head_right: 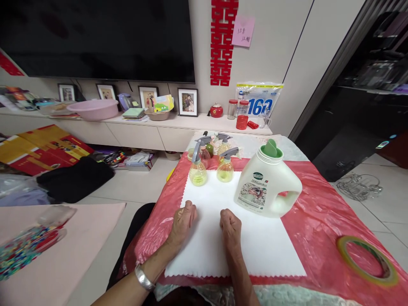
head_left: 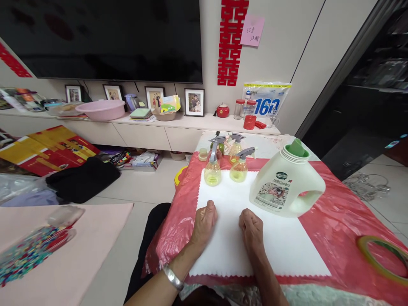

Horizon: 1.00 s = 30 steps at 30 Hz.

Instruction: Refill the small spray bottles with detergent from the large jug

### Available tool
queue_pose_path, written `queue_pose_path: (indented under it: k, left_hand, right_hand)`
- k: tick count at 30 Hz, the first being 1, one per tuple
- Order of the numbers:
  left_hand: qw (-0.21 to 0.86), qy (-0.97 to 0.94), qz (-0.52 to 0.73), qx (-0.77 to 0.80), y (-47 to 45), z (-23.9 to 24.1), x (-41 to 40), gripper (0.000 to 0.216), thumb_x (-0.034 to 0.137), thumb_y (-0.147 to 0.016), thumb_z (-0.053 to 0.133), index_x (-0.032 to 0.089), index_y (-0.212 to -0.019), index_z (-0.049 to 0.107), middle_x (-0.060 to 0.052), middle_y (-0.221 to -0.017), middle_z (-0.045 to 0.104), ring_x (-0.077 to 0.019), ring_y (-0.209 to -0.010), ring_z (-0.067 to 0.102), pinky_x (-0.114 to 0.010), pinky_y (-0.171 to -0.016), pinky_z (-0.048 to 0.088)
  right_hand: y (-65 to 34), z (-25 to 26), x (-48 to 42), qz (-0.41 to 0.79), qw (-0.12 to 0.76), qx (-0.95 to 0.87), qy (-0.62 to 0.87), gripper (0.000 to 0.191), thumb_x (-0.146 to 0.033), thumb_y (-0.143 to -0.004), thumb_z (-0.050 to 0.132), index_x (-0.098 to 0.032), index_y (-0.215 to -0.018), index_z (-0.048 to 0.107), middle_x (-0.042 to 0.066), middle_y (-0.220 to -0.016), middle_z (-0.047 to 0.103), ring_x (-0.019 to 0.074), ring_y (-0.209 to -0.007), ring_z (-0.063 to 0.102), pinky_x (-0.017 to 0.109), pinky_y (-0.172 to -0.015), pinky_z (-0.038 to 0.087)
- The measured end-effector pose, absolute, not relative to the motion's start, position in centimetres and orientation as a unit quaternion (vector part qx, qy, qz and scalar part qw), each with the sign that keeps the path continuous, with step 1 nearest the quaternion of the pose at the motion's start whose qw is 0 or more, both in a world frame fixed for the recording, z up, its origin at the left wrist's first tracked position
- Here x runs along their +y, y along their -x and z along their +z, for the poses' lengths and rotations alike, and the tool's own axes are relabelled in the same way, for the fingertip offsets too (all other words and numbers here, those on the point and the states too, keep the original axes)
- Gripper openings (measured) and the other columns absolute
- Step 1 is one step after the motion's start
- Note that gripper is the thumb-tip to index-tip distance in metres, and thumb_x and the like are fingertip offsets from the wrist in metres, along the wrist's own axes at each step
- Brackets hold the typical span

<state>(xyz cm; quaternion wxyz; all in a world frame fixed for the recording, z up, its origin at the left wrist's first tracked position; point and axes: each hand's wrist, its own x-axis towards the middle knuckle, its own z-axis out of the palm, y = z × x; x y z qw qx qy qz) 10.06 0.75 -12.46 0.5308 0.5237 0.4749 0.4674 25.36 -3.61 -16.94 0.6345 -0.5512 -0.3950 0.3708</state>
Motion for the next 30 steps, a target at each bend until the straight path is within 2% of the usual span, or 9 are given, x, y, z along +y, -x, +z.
queue_pose_path:
  k: [6,18,30]
  left_hand:
    - [0.571,-0.472,0.507,0.441,-10.4,-13.9,1.2,0.068,0.075,-0.093,0.035,0.025,-0.046,0.028,0.006,-0.046,0.028,-0.0108,-0.048,0.025,-0.032,-0.054,0.024]
    - [0.539,-0.522,0.451,0.482,-10.0,-13.9,0.5,0.070,0.081,-0.089,0.033,0.025,-0.047,0.031,0.006,-0.047,0.029,-0.0116,-0.049,0.032,-0.032,-0.055,0.028]
    - [0.532,-0.539,0.429,0.493,-10.0,-13.6,0.2,0.070,0.084,-0.087,0.030,0.025,-0.049,0.029,0.005,-0.048,0.029,-0.0111,-0.049,0.030,-0.032,-0.054,0.026]
  right_hand:
    - [-25.2,-15.1,-3.7,0.373,0.588,-0.397,0.598,0.062,-0.069,-0.091,0.053,-0.021,-0.059,0.031,-0.007,-0.054,0.027,0.0076,-0.051,0.025,0.025,-0.050,0.020]
    - [-25.0,-14.5,-3.9,0.362,0.573,-0.392,0.622,0.062,-0.070,-0.090,0.050,-0.022,-0.058,0.029,-0.005,-0.053,0.026,0.0091,-0.051,0.025,0.028,-0.051,0.019]
    - [-25.1,-14.9,-3.7,0.357,0.571,-0.391,0.627,0.064,-0.073,-0.090,0.048,-0.022,-0.056,0.030,-0.004,-0.052,0.028,0.0093,-0.050,0.026,0.029,-0.051,0.020]
